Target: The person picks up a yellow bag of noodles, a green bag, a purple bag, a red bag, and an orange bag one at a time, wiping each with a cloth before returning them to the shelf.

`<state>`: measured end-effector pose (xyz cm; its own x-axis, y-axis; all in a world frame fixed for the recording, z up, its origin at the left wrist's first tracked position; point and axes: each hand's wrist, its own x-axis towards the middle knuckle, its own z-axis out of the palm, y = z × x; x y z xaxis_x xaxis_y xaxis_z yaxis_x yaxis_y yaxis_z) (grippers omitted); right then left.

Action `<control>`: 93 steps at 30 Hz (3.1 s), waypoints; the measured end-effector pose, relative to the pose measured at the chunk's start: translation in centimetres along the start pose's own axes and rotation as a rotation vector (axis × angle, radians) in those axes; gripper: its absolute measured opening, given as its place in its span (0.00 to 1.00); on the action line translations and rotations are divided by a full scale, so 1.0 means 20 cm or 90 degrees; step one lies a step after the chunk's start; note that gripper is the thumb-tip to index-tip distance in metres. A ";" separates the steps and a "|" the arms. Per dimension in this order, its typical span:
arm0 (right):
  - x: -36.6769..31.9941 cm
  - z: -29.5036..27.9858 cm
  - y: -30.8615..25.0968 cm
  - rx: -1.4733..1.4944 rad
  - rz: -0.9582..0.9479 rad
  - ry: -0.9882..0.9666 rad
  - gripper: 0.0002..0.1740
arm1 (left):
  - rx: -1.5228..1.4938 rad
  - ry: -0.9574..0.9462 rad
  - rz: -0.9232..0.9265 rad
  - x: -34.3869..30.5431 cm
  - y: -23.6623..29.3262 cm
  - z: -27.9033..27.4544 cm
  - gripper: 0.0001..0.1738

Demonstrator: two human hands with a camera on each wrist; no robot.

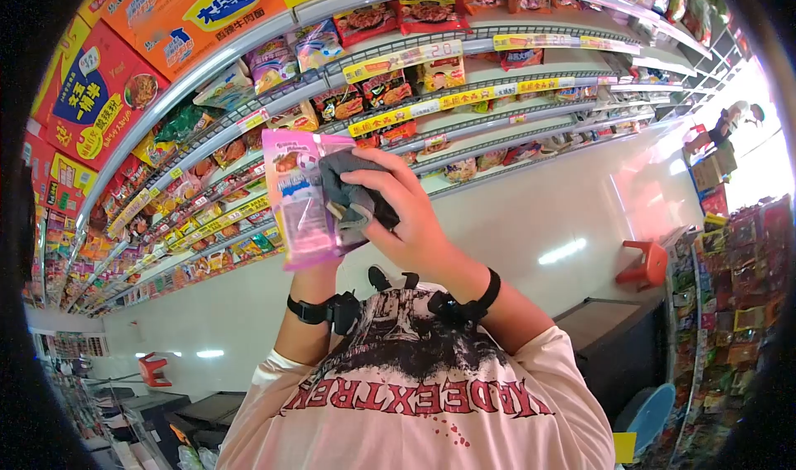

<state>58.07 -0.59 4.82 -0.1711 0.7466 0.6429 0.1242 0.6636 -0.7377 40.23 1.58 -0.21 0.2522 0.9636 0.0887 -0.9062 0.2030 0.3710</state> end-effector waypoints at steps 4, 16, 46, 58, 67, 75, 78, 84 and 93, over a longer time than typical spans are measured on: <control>0.15 0.11 0.06 -0.109 -0.024 0.007 0.33 | 0.074 0.021 0.018 -0.01 0.22 0.06 0.38; 0.62 0.65 0.20 -0.173 -0.114 0.013 0.28 | 0.272 -0.029 -0.012 0.01 0.73 -0.26 0.32; 0.57 0.12 0.46 0.145 0.317 0.190 0.13 | 1.309 0.381 0.694 0.89 1.21 -0.46 0.32; 0.33 -0.64 0.63 0.183 0.388 0.359 0.12 | 1.260 0.387 0.865 1.30 1.23 -0.58 0.47; 0.35 -0.85 0.65 0.121 0.350 0.302 0.14 | 1.421 0.433 0.681 1.08 1.13 -0.62 0.22; 0.37 -0.92 0.73 0.151 0.362 0.299 0.12 | 1.470 0.380 0.688 1.00 0.95 -0.49 0.18; 0.40 -0.91 0.75 0.160 0.372 0.289 0.12 | 1.438 0.318 0.735 1.09 0.95 -0.46 0.18; 0.42 -0.95 0.76 0.098 0.356 0.229 0.12 | 1.662 0.380 0.596 1.15 1.06 -0.52 0.12; 0.34 -1.13 0.84 0.139 0.379 0.324 0.12 | 1.508 0.340 0.582 1.13 1.05 -0.55 0.13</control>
<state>81.13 16.62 1.52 0.3360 0.9359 0.1055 -0.1488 0.1634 -0.9753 23.09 29.53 -0.58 -0.1406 0.6893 0.7107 0.9514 -0.1045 0.2896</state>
